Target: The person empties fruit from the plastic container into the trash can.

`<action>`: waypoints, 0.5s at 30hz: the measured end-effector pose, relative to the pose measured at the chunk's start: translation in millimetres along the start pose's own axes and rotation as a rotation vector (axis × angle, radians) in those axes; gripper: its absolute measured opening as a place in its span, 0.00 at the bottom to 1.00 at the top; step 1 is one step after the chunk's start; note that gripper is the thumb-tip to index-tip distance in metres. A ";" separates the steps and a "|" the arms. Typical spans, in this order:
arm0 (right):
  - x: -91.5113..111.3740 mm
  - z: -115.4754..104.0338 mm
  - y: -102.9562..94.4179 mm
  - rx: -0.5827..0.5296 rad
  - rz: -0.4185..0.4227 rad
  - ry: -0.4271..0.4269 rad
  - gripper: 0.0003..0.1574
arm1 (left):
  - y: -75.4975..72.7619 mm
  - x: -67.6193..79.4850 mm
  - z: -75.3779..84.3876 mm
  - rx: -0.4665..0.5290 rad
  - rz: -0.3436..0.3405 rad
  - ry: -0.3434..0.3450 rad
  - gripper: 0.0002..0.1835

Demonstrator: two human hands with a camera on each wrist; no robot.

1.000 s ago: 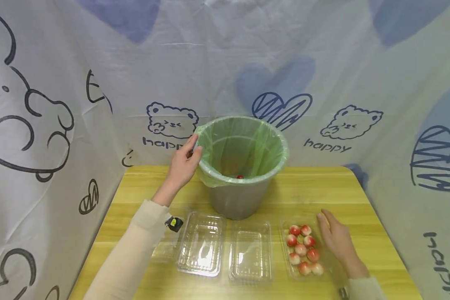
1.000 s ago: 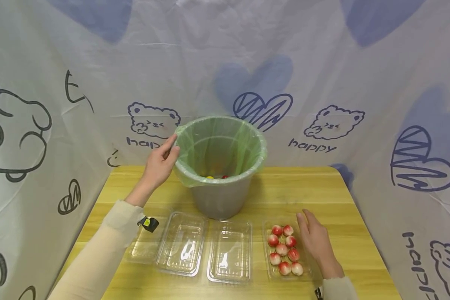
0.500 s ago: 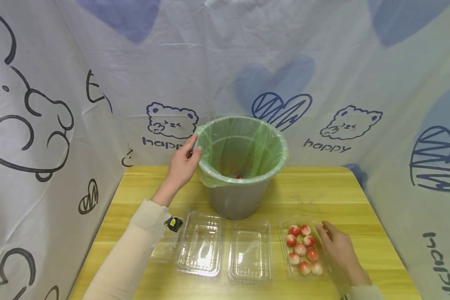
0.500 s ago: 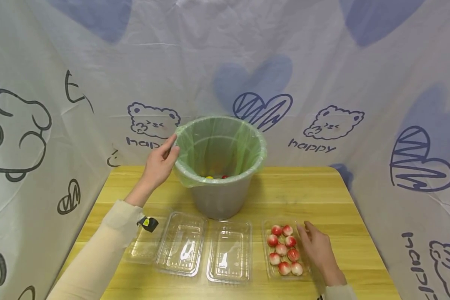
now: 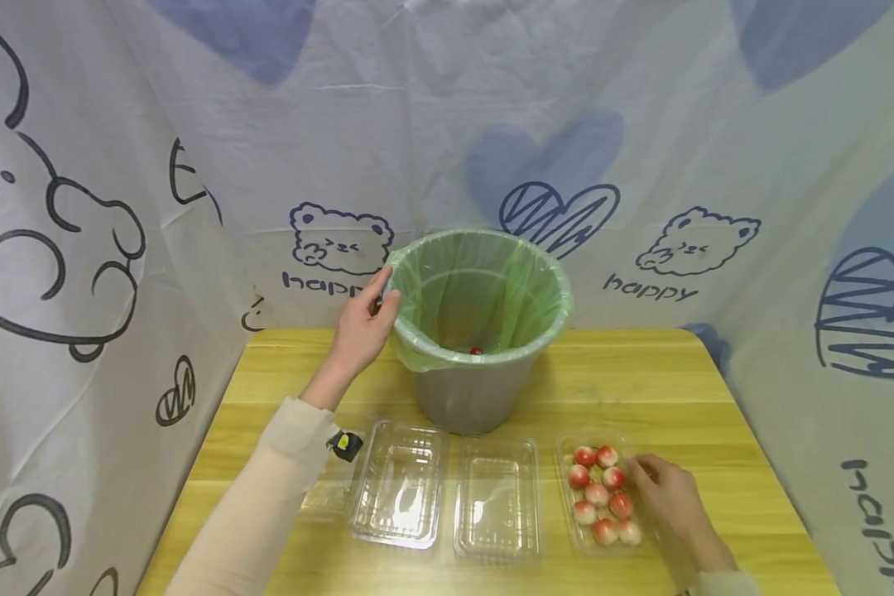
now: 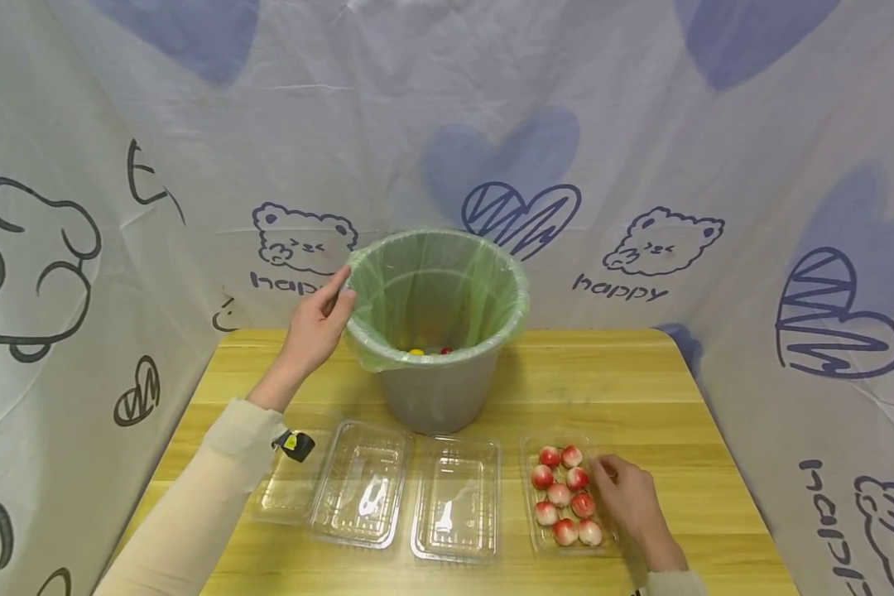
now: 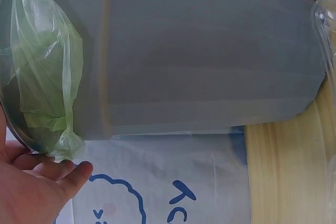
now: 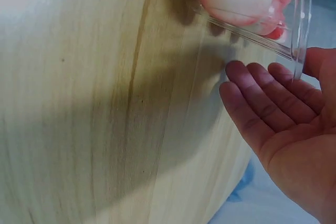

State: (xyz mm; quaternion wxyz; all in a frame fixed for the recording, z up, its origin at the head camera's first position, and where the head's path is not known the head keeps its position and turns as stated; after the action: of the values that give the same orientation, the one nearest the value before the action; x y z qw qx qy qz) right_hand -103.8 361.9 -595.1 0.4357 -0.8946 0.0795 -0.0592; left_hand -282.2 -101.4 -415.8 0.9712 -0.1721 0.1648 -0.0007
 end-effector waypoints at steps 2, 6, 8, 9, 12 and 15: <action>-0.2 0.1 0.6 -0.009 0.001 0.000 0.28 | -0.1 -0.4 -0.4 0.000 0.000 -0.001 0.29; -0.7 0.2 1.3 -0.026 -0.013 0.014 0.26 | 0.1 -0.1 0.0 -0.004 0.005 0.004 0.29; -0.8 0.0 1.4 -0.035 -0.024 0.025 0.25 | -0.1 0.3 0.0 -0.011 0.009 0.007 0.29; -0.9 -0.2 1.2 -0.036 -0.026 0.031 0.25 | -0.2 0.6 0.1 -0.015 0.011 0.008 0.29; -1.0 -0.2 1.4 -0.057 -0.046 0.059 0.25 | -0.5 1.3 0.1 -0.026 0.014 0.011 0.29; -0.7 0.0 1.8 -0.102 -0.067 0.090 0.24 | -0.5 1.4 0.1 -0.026 0.011 0.017 0.29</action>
State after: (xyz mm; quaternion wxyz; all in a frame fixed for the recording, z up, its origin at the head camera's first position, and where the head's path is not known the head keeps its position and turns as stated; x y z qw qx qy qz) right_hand -104.6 361.0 -596.6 0.3831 -0.9143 0.0720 -0.1099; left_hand -280.8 -101.9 -416.1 0.9674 -0.1838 0.1741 0.0052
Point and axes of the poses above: each hand's wrist, its own x-axis away from the middle knuckle, its own y-axis out of the palm, z = x × y, the point moved 3 cm from there along -x, towards the middle knuckle, and after that the axes turned 5 degrees about z, right-handed, at the moved point
